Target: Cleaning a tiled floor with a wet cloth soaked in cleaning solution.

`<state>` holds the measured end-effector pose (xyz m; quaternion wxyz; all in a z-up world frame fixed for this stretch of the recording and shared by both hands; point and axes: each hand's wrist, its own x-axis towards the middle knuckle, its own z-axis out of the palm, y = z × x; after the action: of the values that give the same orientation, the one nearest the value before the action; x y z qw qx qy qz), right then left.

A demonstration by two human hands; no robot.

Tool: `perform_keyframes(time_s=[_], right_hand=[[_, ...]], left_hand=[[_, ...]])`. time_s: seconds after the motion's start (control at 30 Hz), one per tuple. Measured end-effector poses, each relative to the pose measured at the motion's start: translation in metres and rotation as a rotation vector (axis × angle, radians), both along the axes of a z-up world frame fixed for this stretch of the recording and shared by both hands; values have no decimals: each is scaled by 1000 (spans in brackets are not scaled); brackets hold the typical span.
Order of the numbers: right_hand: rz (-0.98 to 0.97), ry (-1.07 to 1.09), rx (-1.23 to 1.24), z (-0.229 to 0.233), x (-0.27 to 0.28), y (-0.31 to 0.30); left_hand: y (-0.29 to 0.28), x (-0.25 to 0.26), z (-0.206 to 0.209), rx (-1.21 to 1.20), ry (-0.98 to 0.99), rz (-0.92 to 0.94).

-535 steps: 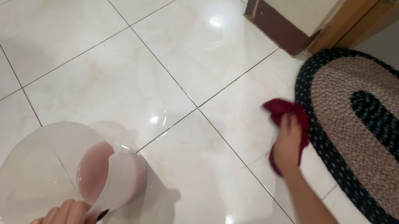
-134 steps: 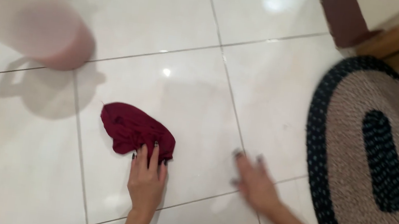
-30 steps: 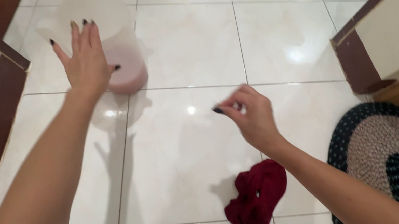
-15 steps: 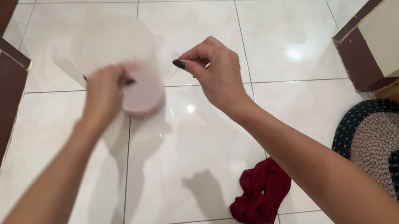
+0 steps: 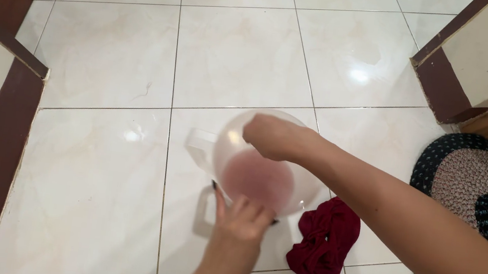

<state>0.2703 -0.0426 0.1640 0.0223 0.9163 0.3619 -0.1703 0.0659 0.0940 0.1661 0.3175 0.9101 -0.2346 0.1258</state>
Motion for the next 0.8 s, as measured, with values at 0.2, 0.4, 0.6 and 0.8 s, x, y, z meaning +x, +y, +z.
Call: perform_keyframes(time_s=[0.2, 0.4, 0.6, 0.8], right_hand=[[-62, 307, -356, 34, -25, 2], [51, 29, 10, 51, -33, -27], [-562, -304, 840, 111, -84, -100], [-908, -40, 218, -78, -112, -220]], left_hand=[[-10, -11, 18, -77, -10, -103], [-7, -11, 12, -76, 40, -85], [-10, -18, 38, -151, -204, 38], [-80, -67, -68, -148, 77, -281]])
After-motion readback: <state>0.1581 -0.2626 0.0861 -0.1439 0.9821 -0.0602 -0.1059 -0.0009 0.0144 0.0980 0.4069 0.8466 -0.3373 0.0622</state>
